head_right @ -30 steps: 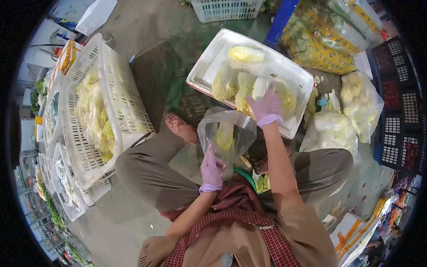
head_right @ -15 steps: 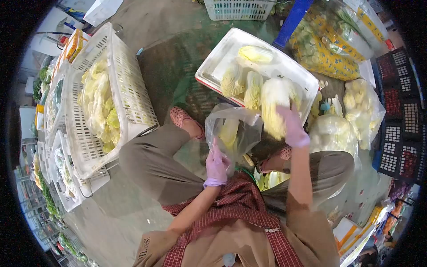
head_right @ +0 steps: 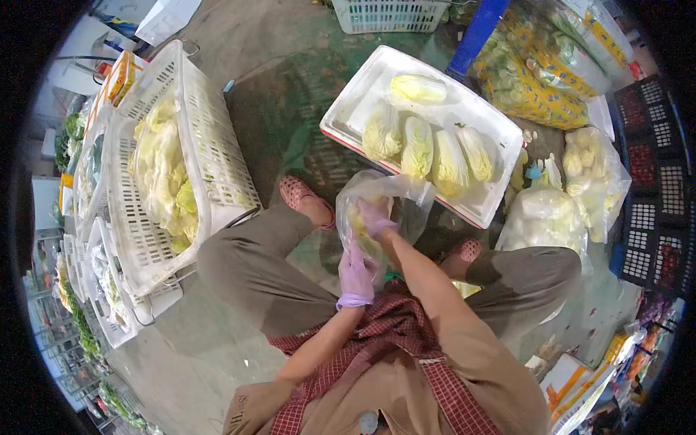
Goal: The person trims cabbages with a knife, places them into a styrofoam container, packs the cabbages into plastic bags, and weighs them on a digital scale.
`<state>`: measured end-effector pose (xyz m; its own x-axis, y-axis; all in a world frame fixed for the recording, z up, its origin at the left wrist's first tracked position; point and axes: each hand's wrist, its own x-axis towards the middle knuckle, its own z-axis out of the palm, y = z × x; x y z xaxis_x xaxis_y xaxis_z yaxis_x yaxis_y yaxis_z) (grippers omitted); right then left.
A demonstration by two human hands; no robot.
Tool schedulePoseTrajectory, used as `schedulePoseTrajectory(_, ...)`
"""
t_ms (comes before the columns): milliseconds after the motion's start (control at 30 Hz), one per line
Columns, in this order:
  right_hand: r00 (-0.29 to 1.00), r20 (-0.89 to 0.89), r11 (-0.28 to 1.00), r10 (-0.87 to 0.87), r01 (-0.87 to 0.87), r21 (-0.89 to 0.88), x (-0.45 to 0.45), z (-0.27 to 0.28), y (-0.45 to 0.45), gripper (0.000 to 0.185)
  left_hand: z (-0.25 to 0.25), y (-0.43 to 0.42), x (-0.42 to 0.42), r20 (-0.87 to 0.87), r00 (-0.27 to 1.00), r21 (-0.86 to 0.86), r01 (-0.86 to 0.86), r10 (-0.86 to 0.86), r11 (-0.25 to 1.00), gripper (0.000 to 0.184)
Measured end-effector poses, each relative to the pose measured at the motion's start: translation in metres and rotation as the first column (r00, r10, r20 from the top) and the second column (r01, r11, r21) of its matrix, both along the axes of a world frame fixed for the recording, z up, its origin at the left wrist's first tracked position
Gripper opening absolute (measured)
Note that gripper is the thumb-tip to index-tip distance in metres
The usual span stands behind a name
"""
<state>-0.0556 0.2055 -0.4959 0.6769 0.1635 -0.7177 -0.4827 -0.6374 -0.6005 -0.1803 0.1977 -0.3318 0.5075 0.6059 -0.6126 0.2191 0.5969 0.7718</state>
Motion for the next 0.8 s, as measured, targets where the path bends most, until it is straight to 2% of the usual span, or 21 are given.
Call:
schedulePoseTrajectory(67,0.936,0.318,0.979,0.151,-0.096,-0.181,-0.012,-0.08,0.023,0.05,-0.012,0.004,-0.003,-0.016,1.0,-0.01,0.014,-0.014,1.0,0.035)
schedulePoseTrajectory(100,0.863,0.447,0.959,0.235,-0.132,-0.25,-0.018,-0.122,0.037,0.049,-0.034,0.007,-0.008,-0.128,0.986,0.608,0.16,-0.102,0.778,0.039)
schedulePoseTrajectory(133,0.851,0.365,0.854,0.378,-0.168,-0.493,-0.02,-0.105,0.045,0.042,-0.046,0.009,-0.012,-0.272,0.957,0.935,0.288,-0.101,0.207,0.045)
schedulePoseTrajectory(167,0.819,0.265,0.81,0.509,-0.352,-0.469,-0.017,-0.081,0.044,0.045,-0.046,0.01,-0.013,-0.28,0.955,0.932,0.295,-0.099,0.21,0.045)
schedulePoseTrajectory(200,0.759,0.18,0.748,0.626,-0.52,-0.412,-0.015,-0.056,0.043,0.048,-0.046,0.012,-0.013,-0.171,0.983,0.629,0.164,-0.07,0.76,0.042)
schedulePoseTrajectory(233,0.83,0.204,0.834,0.519,-0.439,-0.336,-0.017,-0.048,0.046,0.048,-0.044,0.015,-0.012,-0.098,0.995,0.063,-0.018,0.024,0.998,0.04)
schedulePoseTrajectory(267,0.889,0.219,0.903,0.403,-0.346,-0.257,-0.02,-0.044,0.049,0.048,-0.034,0.02,-0.007,-0.099,0.991,-0.009,-0.091,0.09,0.996,0.037)
schedulePoseTrajectory(300,0.934,0.224,0.954,0.279,-0.243,-0.177,-0.022,-0.04,0.05,0.048,-0.023,0.024,-0.004,-0.099,0.991,-0.008,-0.092,0.091,0.996,0.037)
schedulePoseTrajectory(367,0.978,0.207,1.0,0.021,-0.017,-0.023,-0.023,-0.026,0.049,0.048,-0.008,0.03,-0.002,-0.093,0.983,-0.108,-0.168,0.158,0.98,0.037)
schedulePoseTrajectory(400,0.977,0.21,0.999,0.024,-0.018,-0.027,-0.02,-0.016,0.041,0.048,-0.01,0.031,-0.001,-0.09,0.983,-0.113,-0.169,0.159,0.979,0.037)
schedulePoseTrajectory(433,0.969,0.169,0.984,0.179,-0.174,-0.045,-0.015,-0.002,0.029,0.045,-0.012,0.031,-0.001,-0.048,0.975,-0.14,-0.223,0.219,0.965,0.037)
schedulePoseTrajectory(500,0.935,0.117,0.942,0.334,-0.329,-0.059,-0.021,0.0,0.006,0.043,-0.017,0.029,-0.003,-0.016,0.959,-0.172,-0.28,0.282,0.944,0.038)
schedulePoseTrajectory(533,0.764,0.194,0.788,0.615,-0.599,-0.141,-0.03,-0.009,-0.004,0.04,-0.018,0.028,-0.003,-0.025,0.964,-0.121,-0.266,0.265,0.956,0.039)
schedulePoseTrajectory(567,0.506,0.242,0.556,0.828,-0.795,-0.242,-0.033,-0.022,-0.011,0.037,-0.019,0.029,-0.001,-0.031,0.968,-0.067,-0.25,0.248,0.966,0.04)
schedulePoseTrajectory(600,0.507,0.244,0.558,0.827,-0.794,-0.241,-0.029,-0.035,-0.016,0.037,-0.018,0.029,-0.002,-0.029,0.969,-0.066,-0.248,0.247,0.966,0.04)
schedulePoseTrajectory(667,0.279,0.382,0.349,0.881,-0.928,-0.128,-0.022,-0.072,-0.018,0.032,-0.014,0.03,-0.006,-0.062,0.956,-0.146,-0.291,0.285,0.945,0.041)
schedulePoseTrajectory(700,0.278,0.388,0.351,0.879,-0.927,-0.13,-0.029,-0.104,-0.015,0.032,-0.012,0.032,-0.007,-0.056,0.957,-0.142,-0.289,0.284,0.947,0.041)
schedulePoseTrajectory(733,0.25,0.355,0.331,0.901,-0.924,-0.192,-0.033,-0.089,-0.011,0.03,-0.009,0.034,-0.009,-0.083,0.955,-0.124,-0.293,0.284,0.948,0.041)
schedulePoseTrajectory(800,0.226,0.332,0.319,0.916,-0.911,-0.26,-0.029,-0.009,-0.002,0.026,0.003,0.036,-0.008,-0.095,0.953,-0.095,-0.297,0.289,0.95,0.04)
